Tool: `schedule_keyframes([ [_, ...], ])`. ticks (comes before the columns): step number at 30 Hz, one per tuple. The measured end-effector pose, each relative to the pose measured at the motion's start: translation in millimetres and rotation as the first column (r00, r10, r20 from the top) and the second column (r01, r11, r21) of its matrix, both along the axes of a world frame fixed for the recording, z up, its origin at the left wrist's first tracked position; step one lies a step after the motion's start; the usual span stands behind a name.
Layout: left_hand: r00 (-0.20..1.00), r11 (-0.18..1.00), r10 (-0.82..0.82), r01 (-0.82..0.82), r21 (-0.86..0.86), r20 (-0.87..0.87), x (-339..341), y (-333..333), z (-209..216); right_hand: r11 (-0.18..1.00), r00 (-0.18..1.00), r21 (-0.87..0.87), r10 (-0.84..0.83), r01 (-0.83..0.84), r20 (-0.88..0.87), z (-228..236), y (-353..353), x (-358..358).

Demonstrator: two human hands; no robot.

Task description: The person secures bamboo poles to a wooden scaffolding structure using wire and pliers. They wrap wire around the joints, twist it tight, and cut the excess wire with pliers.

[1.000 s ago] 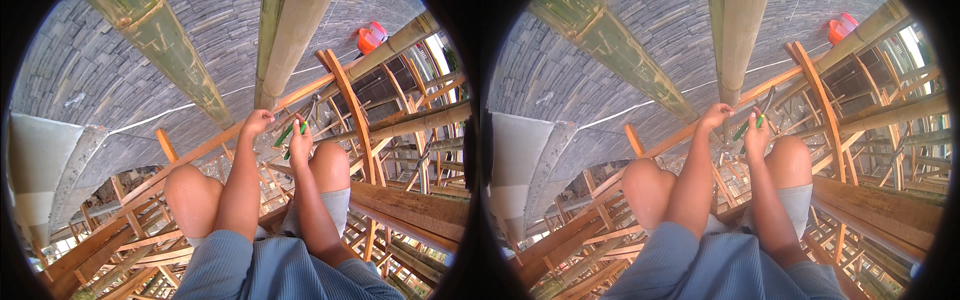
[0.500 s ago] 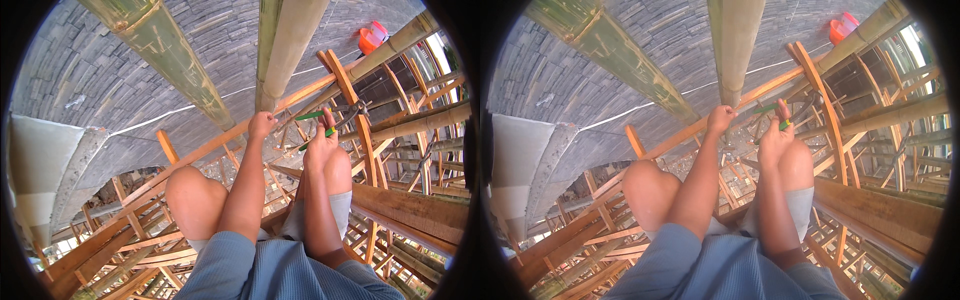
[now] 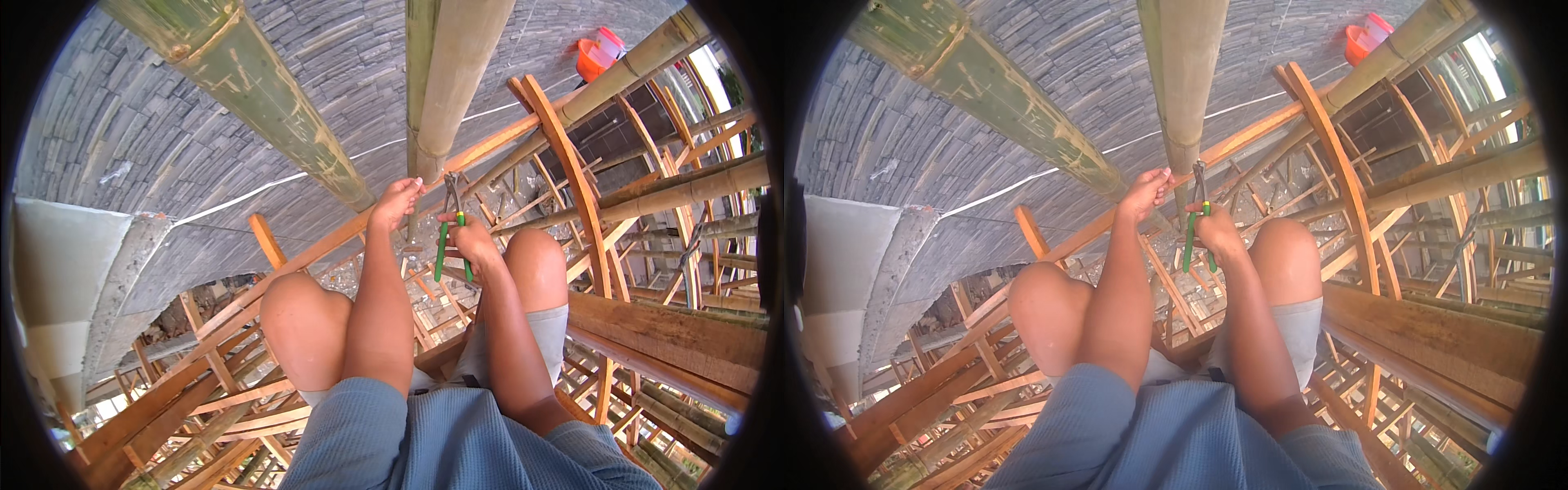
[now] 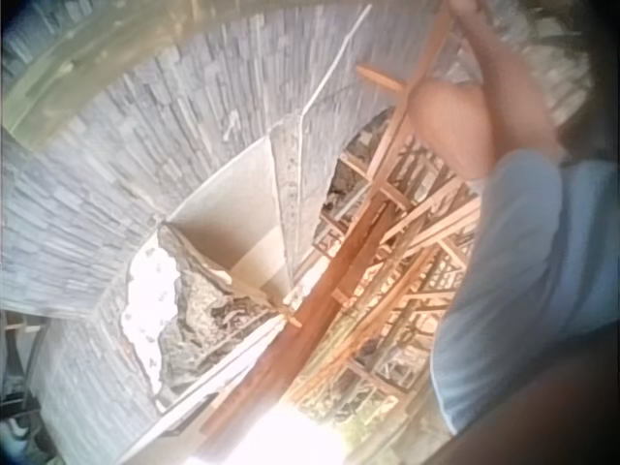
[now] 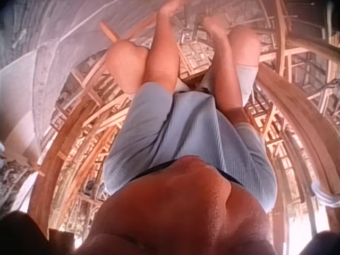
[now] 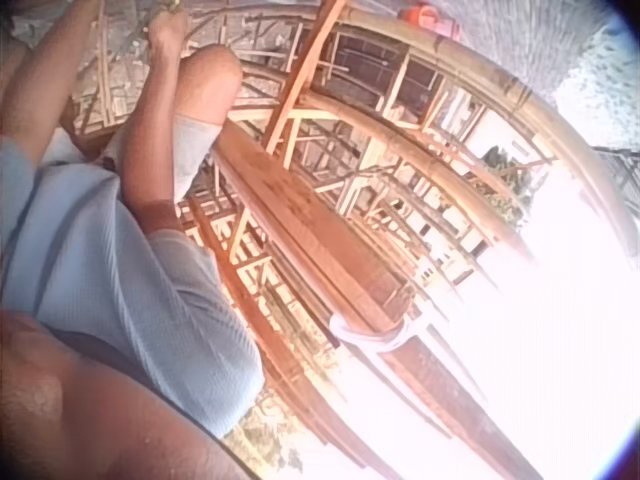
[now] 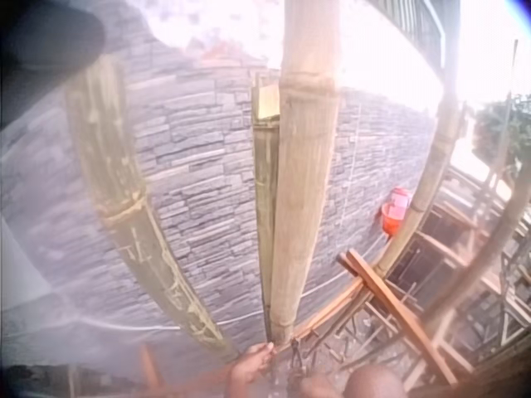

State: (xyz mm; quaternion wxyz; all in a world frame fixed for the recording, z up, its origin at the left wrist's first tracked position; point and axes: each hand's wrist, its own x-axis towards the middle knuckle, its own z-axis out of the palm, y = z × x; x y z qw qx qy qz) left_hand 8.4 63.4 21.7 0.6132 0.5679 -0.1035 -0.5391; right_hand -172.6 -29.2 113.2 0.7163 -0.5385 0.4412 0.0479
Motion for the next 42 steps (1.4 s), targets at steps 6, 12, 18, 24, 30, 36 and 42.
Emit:
schedule_keyframes([
  [6, 1.0, 1.0, 0.014, -0.014, 0.021, 0.026, -3, -1, -1, 0.994, 0.994, -0.046, 0.096, -0.098, -0.055, -5, 7, 13],
  [12, 0.997, 0.998, 0.056, -0.056, 0.0, 0.06, -3, -1, -8, 0.988, 0.984, -0.082, 0.121, -0.132, -0.129, -3, 13, 11],
  [18, 0.999, 1.0, -0.006, 0.005, 0.022, 0.035, -2, -3, -11, 0.939, 0.974, -0.271, 0.18, -0.211, -0.136, -27, 8, 12],
  [24, 0.999, 1.0, 0.0, 0.0, -0.02, -0.035, -1, 0, -12, 0.926, 0.984, -0.333, 0.162, -0.179, -0.081, -38, 20, 19],
  [30, 0.997, 1.0, -0.003, 0.002, -0.025, -0.075, -1, 1, -14, 0.966, 0.994, -0.235, 0.099, -0.107, -0.045, -39, 31, 17],
  [36, 0.995, 0.999, -0.029, 0.027, -0.026, -0.099, 0, 3, -13, 0.987, 0.998, -0.147, 0.059, -0.062, -0.026, -35, 31, 21],
  [42, 0.997, 0.999, -0.023, 0.025, 0.023, -0.077, -4, -1, -1, 0.968, 0.999, -0.252, 0.007, 0.002, 0.033, -48, 33, 19],
])
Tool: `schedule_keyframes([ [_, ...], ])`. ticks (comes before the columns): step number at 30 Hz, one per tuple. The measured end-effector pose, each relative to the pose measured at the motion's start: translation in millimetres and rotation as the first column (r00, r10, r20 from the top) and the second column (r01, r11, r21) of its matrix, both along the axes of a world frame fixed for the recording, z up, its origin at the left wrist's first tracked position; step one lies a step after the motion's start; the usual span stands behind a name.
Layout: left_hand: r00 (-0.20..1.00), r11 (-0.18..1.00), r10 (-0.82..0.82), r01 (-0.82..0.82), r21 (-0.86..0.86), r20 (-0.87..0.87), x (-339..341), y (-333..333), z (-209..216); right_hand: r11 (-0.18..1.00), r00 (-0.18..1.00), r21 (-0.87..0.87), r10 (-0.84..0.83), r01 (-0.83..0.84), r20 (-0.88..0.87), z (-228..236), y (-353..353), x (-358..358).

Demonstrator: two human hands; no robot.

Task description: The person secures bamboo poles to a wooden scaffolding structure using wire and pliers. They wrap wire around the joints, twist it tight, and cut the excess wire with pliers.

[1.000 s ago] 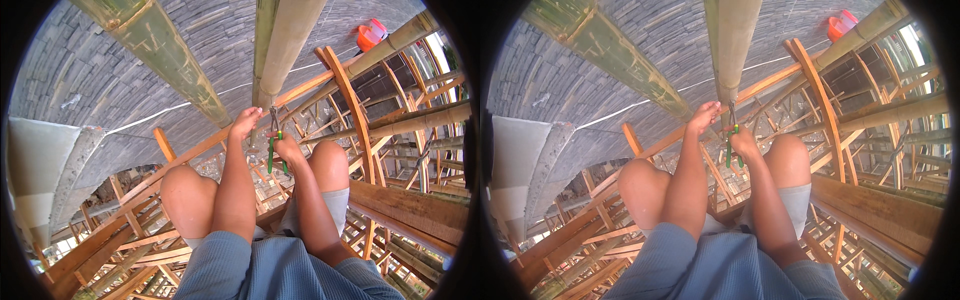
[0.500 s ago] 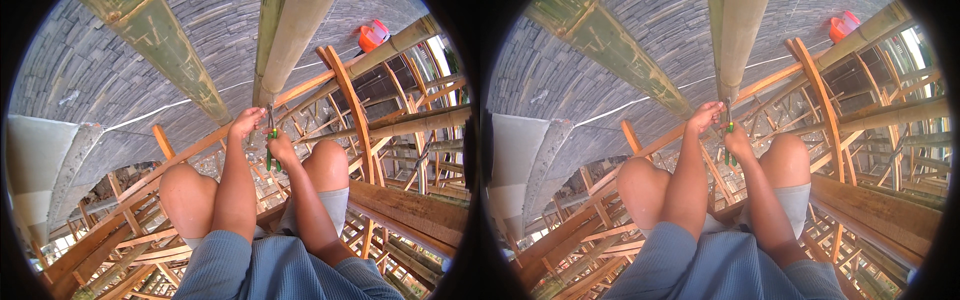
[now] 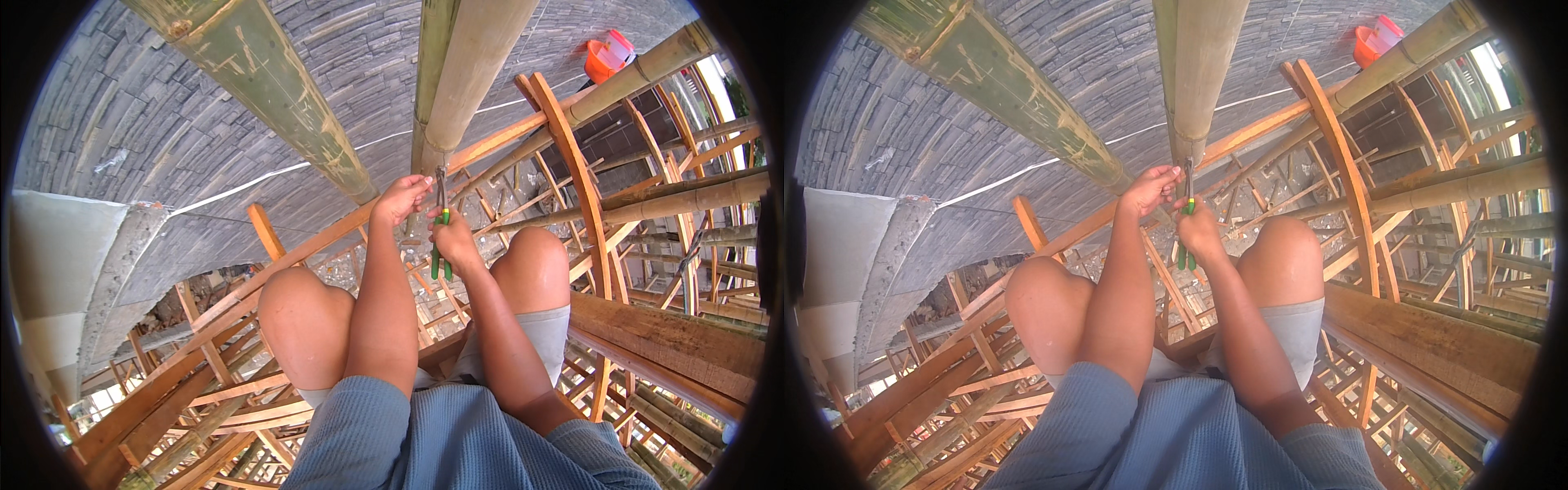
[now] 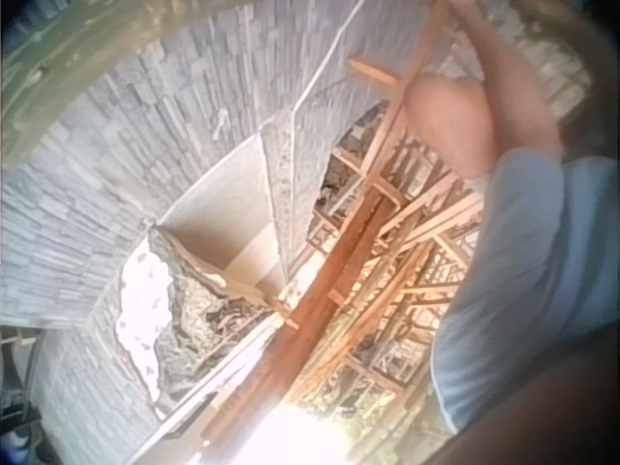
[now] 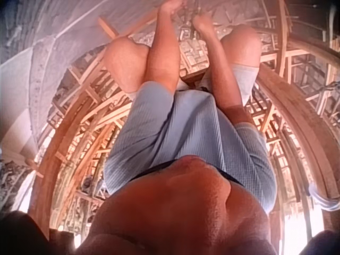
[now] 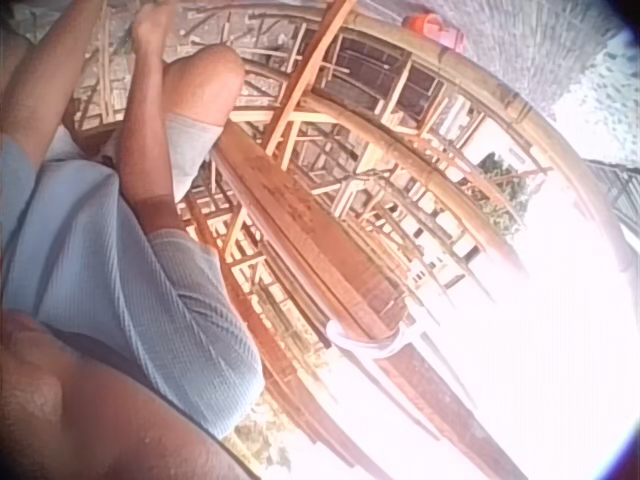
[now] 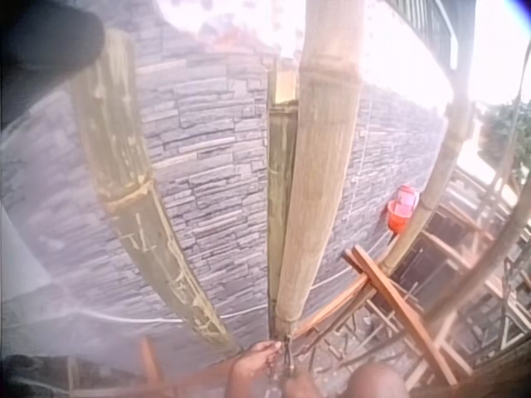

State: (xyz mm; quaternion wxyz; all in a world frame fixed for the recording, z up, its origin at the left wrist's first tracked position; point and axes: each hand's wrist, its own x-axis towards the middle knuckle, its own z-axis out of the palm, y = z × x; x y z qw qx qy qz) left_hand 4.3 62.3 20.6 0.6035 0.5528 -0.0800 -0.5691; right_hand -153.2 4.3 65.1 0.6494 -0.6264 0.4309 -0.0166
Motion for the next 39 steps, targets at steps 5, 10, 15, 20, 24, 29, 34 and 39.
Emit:
schedule_keyframes([
  [5, 1.0, 1.0, -0.009, 0.009, 0.003, 0.01, 1, 3, -6, 0.958, 0.983, 0.222, -0.184, 0.181, -0.006, 20, 12, 7],
  [10, 1.0, 0.999, 0.01, -0.01, -0.032, 0.012, 3, 2, -10, 0.852, 0.978, 0.487, -0.204, 0.193, -0.031, 31, 6, 10],
  [15, 0.998, 0.999, 0.036, -0.036, -0.009, 0.045, -1, -1, -6, 0.809, 0.975, 0.552, -0.216, 0.202, -0.04, 29, 2, 10],
  [20, 0.99, 0.998, -0.013, 0.005, 0.062, 0.14, 7, 1, -7, 0.841, 0.987, 0.519, -0.155, 0.152, -0.039, 20, 1, 10],
  [24, 0.892, 0.969, 0.139, -0.211, 0.124, 0.431, 9, -2, -10, 0.86, 0.992, 0.495, -0.119, 0.122, -0.038, 12, 3, 7],
  [29, 0.391, 0.79, -0.151, -0.504, 0.348, 0.908, 18, -7, -11, 0.925, 0.998, 0.38, 0.026, 0.0, -0.063, 3, 17, -1],
  [34, 0.376, 0.936, 0.076, -0.346, 0.063, 0.924, 8, -52, 31, 0.794, 0.897, 0.431, -0.433, 0.429, -0.096, 16, 8, -5],
  [39, 0.446, 0.989, 0.021, -0.138, 0.046, 0.895, 26, -58, 49, 0.707, 0.766, 0.441, -0.639, 0.553, 0.064, 21, -6, 1],
])
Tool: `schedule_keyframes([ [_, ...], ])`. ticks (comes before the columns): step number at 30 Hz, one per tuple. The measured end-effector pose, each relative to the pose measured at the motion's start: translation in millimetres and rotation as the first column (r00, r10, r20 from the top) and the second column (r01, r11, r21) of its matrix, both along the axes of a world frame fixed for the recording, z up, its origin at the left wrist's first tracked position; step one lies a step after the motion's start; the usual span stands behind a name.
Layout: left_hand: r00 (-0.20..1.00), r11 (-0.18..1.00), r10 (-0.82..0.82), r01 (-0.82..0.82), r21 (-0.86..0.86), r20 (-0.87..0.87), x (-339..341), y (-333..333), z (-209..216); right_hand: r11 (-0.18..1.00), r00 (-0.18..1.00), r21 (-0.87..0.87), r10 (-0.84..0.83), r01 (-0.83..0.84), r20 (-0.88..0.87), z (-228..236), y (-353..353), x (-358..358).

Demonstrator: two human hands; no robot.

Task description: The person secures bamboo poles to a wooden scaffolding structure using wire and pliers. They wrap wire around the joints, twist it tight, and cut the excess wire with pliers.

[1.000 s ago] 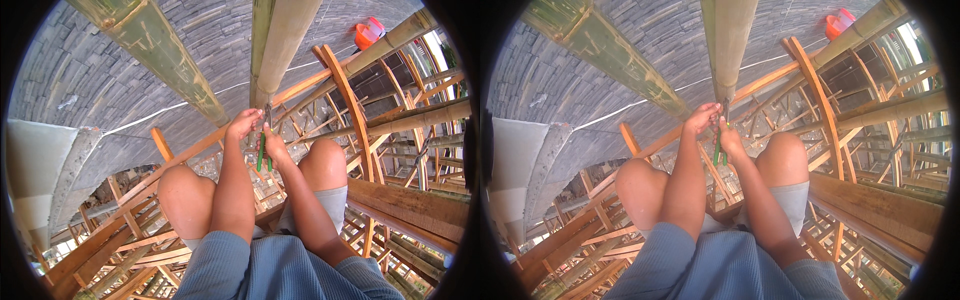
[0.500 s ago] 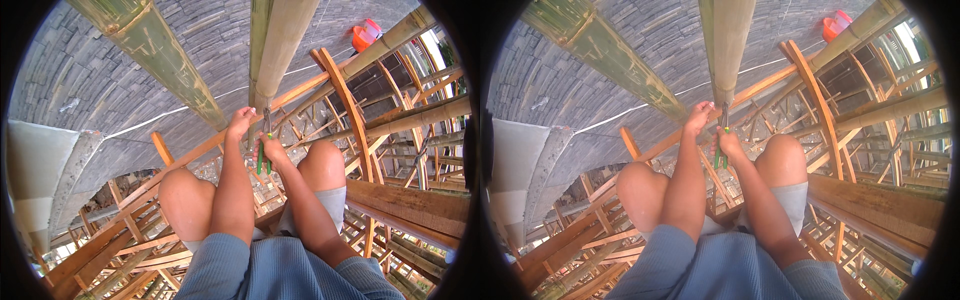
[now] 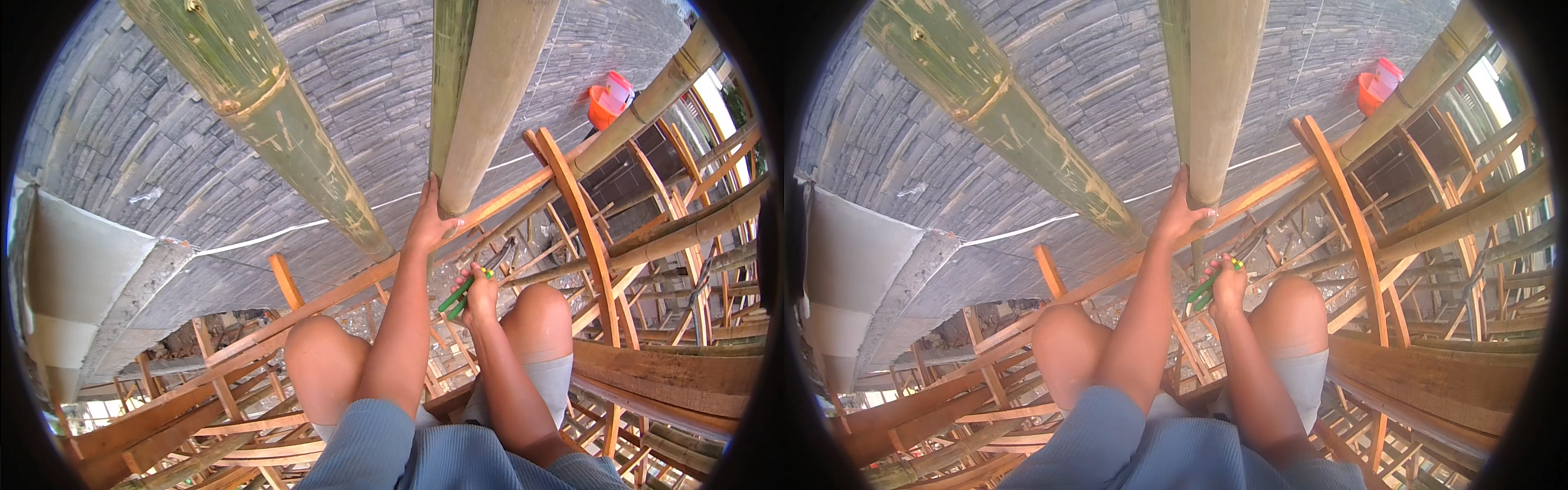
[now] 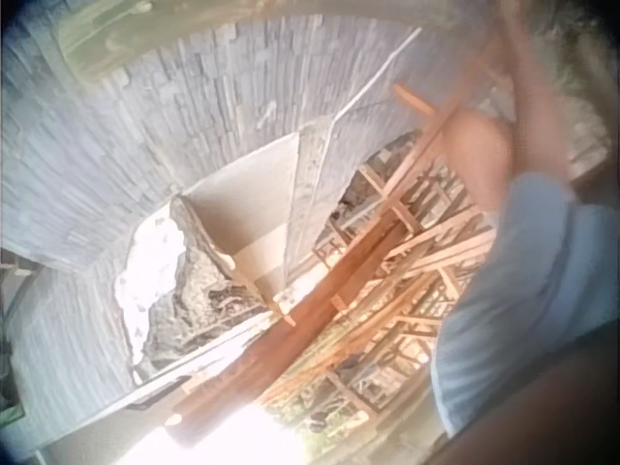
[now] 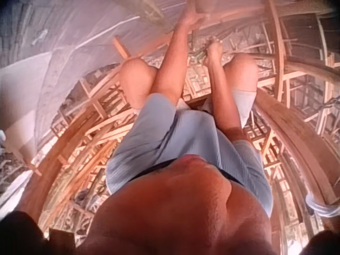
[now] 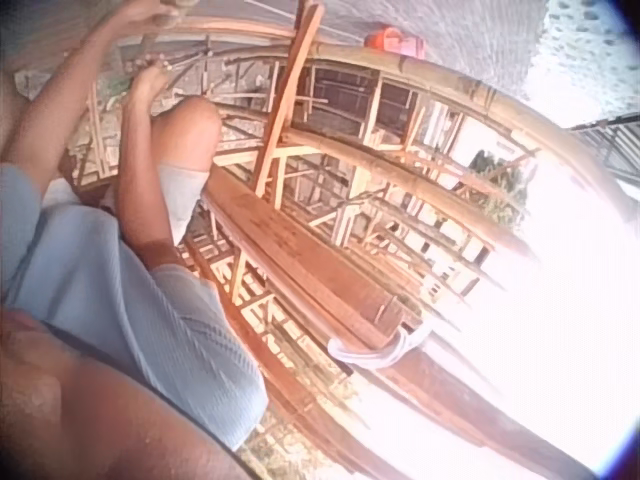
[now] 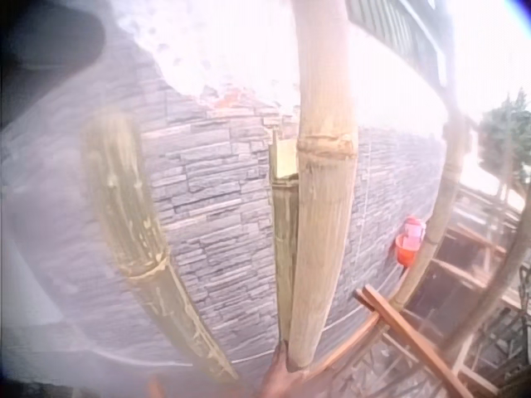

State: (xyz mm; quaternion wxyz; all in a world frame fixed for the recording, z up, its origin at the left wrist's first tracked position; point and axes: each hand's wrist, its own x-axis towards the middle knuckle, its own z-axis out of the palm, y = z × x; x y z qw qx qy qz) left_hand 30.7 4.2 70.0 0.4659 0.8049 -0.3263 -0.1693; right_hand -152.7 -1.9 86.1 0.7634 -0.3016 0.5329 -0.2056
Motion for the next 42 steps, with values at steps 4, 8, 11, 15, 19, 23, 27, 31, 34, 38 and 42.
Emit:
schedule_keyframes([
  [4, 0.999, 0.998, 0.024, -0.025, 0.064, 0.021, -5, 0, 18, 1.0, 0.997, -0.022, 0.019, -0.017, 0.068, 10, 4, 3],
  [8, 0.98, 0.961, 0.005, -0.06, 0.271, 0.199, -14, -4, 36, 0.988, 0.993, -0.153, 0.034, -0.016, 0.115, 10, 3, 4],
  [11, 0.93, 0.947, -0.032, -0.089, 0.309, 0.365, -6, 7, 18, 0.974, 0.981, -0.228, 0.061, -0.018, 0.184, 22, 10, 13],
  [15, 0.887, 0.984, -0.013, -0.071, 0.164, 0.462, -13, 13, 1, 0.968, 0.984, -0.25, 0.047, -0.003, 0.172, 30, 7, 11],
  [19, 0.893, 0.984, -0.033, -0.05, 0.172, 0.449, -16, 13, 4, 0.975, 0.989, -0.217, -0.023, 0.054, 0.143, 33, -3, 4],
  [23, 0.93, 0.959, -0.007, -0.098, 0.266, 0.368, -20, 14, 5, 0.958, 0.985, -0.284, 0.017, 0.033, 0.174, 41, 1, 4],
  [27, 0.929, 0.915, 0.076, -0.209, 0.344, 0.363, -26, 17, 22, 0.924, 0.945, -0.382, 0.11, 0.018, 0.309, 69, 4, 2],
  [31, 0.999, 0.883, 0.05, -0.053, 0.466, 0.019, -20, 17, 65, 0.816, 0.853, -0.578, 0.289, 0.019, 0.435, 120, -15, -6],
  [34, 0.935, 0.955, -0.298, 0.291, -0.063, -0.192, -21, 5, 155, 0.55, 0.89, -0.832, 0.41, -0.066, 0.2, 184, -37, -7],
  [38, 0.928, 0.852, 0.162, 0.04, -0.522, 0.335, -35, 69, 288, 0.327, 0.782, -0.925, 0.621, -0.191, 0.058, 249, -47, 21],
  [42, 0.202, 0.626, 0.765, -0.01, -0.78, 0.612, 3, 146, 375, 0.366, 0.514, -0.918, 0.763, 0.154, 0.391, 365, -43, 52],
])
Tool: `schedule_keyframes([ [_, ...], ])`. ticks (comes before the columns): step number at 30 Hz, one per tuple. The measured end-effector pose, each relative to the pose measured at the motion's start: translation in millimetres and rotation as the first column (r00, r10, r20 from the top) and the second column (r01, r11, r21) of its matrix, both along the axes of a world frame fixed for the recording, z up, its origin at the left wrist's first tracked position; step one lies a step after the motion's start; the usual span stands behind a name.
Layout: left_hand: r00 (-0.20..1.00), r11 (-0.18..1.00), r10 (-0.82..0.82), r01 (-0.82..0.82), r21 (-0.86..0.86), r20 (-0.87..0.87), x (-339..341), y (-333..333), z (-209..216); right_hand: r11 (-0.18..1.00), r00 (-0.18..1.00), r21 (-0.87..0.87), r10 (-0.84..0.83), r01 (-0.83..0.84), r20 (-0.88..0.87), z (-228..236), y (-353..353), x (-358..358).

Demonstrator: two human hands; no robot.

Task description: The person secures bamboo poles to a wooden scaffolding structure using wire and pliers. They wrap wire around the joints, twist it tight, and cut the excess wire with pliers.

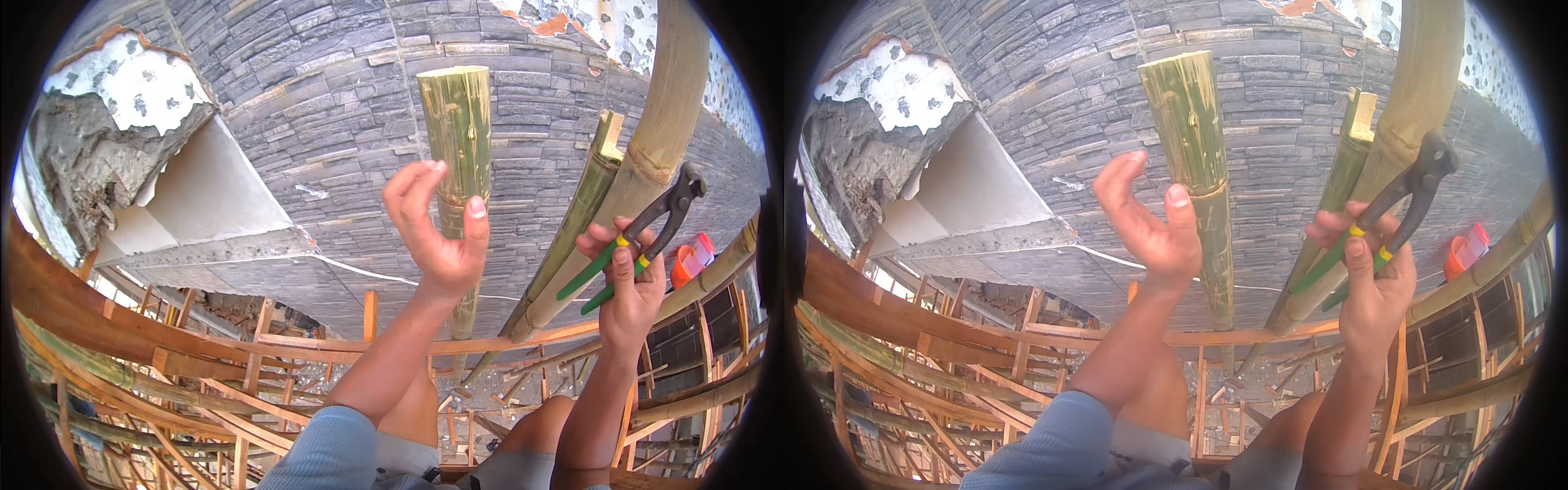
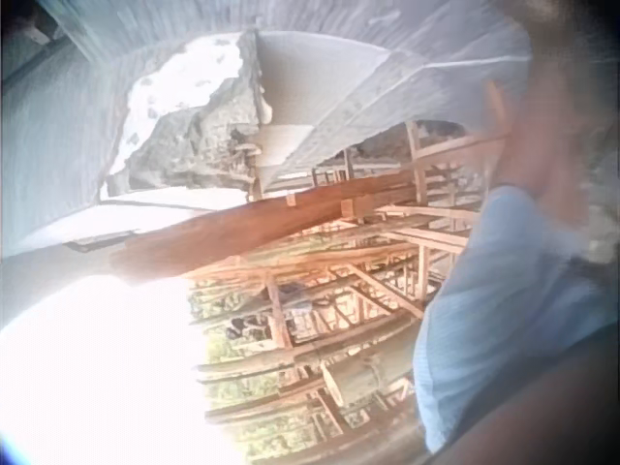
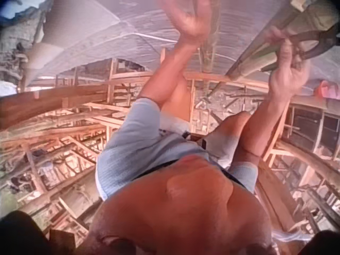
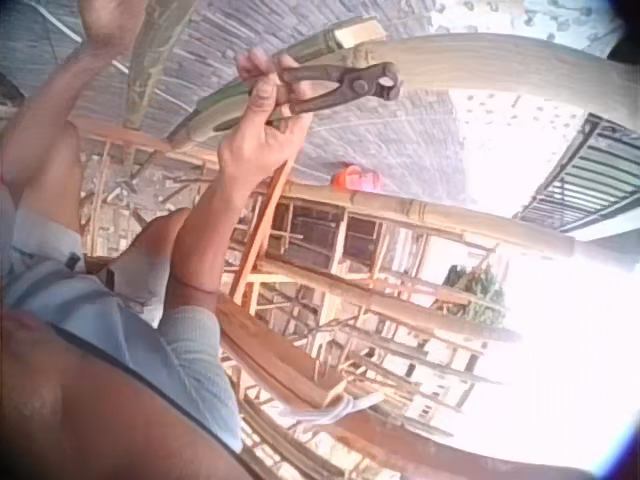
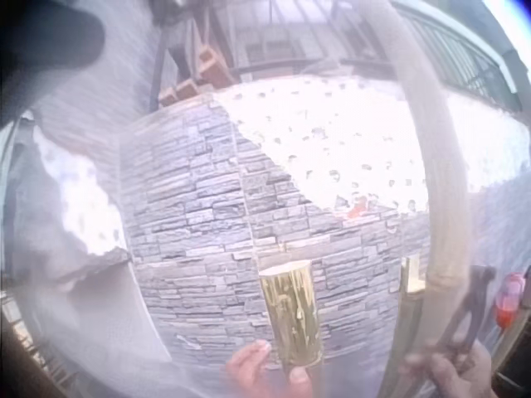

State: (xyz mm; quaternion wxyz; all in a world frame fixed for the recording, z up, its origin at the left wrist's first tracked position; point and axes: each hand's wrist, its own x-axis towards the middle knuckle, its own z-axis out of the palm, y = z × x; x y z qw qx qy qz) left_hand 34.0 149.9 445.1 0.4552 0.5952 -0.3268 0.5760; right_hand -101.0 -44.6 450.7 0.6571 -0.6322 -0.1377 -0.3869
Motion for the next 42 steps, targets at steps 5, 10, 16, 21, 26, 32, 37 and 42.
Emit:
schedule_keyframes([
  [5, 0.845, 0.958, -0.286, 0.266, -0.108, -0.453, 52, -17, 23, 0.993, 0.894, -0.071, 0.117, -0.096, 0.433, 139, 21, 85],
  [10, 0.787, 0.94, -0.333, 0.323, -0.114, -0.52, 61, -23, 29, 0.934, 0.947, -0.345, 0.19, -0.094, 0.258, 211, 37, 139],
  [16, 0.819, 0.949, -0.308, 0.298, -0.1, -0.484, 67, -17, 14, 0.876, 0.951, -0.424, 0.108, -0.229, -0.289, 150, 55, 184],
  [21, 0.796, 0.945, -0.325, 0.294, -0.143, -0.511, 56, -28, 22, 0.815, 0.972, -0.566, -0.015, -0.123, -0.233, 130, 36, 186],
  [26, 0.762, 0.947, -0.321, 0.276, -0.165, -0.562, 50, -23, 24, 0.739, 0.994, -0.665, 0.069, -0.107, -0.084, 195, 24, 142],
  [32, 0.774, 0.952, -0.307, 0.257, -0.168, -0.554, 49, -27, 21, 0.561, 0.422, -0.083, -0.508, 0.823, 0.751, 322, -42, 58],
  [37, 0.769, 0.951, -0.309, 0.249, -0.183, -0.56, 51, -26, 24, 0.371, 0.353, -0.06, -0.807, 0.927, 0.474, 371, -144, 91],
  [42, 0.733, 0.965, -0.263, 0.215, -0.153, -0.627, 46, -32, 33, 0.927, 0.935, -0.143, -0.353, 0.347, -0.018, 356, -153, 97],
])
